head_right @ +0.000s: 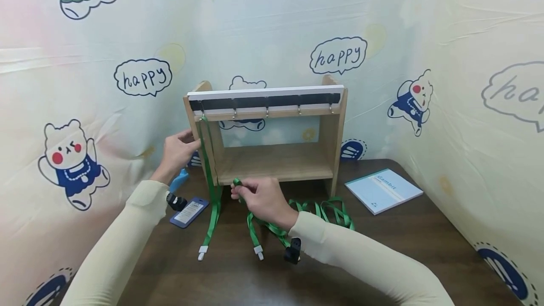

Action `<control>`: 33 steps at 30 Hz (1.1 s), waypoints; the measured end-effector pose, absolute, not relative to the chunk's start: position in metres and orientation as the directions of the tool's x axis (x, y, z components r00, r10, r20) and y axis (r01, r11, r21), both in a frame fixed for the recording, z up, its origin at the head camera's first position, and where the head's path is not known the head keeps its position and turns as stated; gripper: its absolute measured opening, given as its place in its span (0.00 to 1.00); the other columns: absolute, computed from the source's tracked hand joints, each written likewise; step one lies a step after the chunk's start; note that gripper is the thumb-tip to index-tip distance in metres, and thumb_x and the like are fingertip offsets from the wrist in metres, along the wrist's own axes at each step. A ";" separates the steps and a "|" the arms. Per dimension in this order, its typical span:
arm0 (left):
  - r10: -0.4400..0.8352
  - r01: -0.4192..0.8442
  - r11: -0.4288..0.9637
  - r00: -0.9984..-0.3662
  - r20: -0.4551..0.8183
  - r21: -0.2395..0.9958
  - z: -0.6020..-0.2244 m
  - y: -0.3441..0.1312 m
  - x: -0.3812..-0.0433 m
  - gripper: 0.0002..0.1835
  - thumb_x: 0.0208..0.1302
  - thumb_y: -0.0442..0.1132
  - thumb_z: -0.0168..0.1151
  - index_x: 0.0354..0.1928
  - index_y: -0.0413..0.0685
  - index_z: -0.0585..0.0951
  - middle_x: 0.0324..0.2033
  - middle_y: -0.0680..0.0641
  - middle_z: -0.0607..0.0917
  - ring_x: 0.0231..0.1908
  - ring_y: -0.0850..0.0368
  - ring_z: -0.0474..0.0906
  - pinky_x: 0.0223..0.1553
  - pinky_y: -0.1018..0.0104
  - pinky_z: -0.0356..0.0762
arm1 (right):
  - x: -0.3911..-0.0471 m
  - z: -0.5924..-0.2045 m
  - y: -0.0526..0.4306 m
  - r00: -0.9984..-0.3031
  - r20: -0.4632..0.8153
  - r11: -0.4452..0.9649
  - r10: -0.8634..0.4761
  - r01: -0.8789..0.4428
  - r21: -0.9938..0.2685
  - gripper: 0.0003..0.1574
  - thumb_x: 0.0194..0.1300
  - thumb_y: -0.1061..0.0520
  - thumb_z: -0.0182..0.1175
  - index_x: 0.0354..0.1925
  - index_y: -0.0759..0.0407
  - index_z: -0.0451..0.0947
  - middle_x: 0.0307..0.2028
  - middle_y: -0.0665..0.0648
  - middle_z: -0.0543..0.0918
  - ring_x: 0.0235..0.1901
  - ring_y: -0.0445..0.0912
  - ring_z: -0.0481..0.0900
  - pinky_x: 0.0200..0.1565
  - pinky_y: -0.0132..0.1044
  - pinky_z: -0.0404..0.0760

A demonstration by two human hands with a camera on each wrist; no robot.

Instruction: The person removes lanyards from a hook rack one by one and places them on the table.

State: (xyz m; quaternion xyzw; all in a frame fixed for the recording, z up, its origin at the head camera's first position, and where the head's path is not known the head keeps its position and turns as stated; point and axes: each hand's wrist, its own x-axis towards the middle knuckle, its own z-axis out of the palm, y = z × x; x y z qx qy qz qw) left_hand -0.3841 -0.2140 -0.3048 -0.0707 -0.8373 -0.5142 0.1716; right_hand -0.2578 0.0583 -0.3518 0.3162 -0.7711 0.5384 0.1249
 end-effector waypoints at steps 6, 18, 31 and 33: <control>-0.049 0.300 0.462 -0.931 0.362 0.834 -0.306 -0.213 -0.385 0.30 0.68 0.44 0.62 0.71 0.47 0.73 0.64 0.41 0.81 0.63 0.46 0.79 0.63 0.50 0.80 | -0.259 -0.363 0.044 -0.850 0.394 0.179 -0.350 -0.473 -0.862 0.12 0.73 0.58 0.59 0.47 0.58 0.88 0.43 0.57 0.92 0.40 0.43 0.91 0.46 0.33 0.88; -0.067 0.281 0.441 -0.937 0.344 0.852 -0.304 -0.213 -0.385 0.30 0.69 0.44 0.62 0.72 0.46 0.72 0.66 0.40 0.79 0.64 0.45 0.77 0.66 0.49 0.77 | -0.279 -0.397 0.025 -0.917 0.237 0.092 -0.320 -0.279 -0.956 0.15 0.74 0.55 0.59 0.52 0.56 0.87 0.49 0.57 0.90 0.45 0.46 0.91 0.50 0.36 0.87; -0.069 0.275 0.444 -0.938 0.339 0.853 -0.304 -0.213 -0.385 0.31 0.69 0.44 0.62 0.72 0.47 0.72 0.66 0.40 0.79 0.65 0.45 0.77 0.66 0.49 0.77 | -0.303 -0.430 0.024 -0.971 0.157 0.076 -0.182 -0.174 -0.982 0.15 0.71 0.52 0.62 0.53 0.50 0.87 0.47 0.53 0.91 0.47 0.44 0.90 0.30 0.26 0.77; -0.070 0.274 0.450 -0.938 0.339 0.850 -0.304 -0.213 -0.385 0.31 0.69 0.45 0.62 0.72 0.47 0.72 0.66 0.40 0.79 0.65 0.45 0.77 0.66 0.49 0.77 | -0.305 -0.434 0.024 -0.972 0.164 0.103 -0.166 -0.183 -0.978 0.14 0.72 0.52 0.62 0.53 0.49 0.87 0.47 0.53 0.91 0.46 0.43 0.90 0.31 0.26 0.78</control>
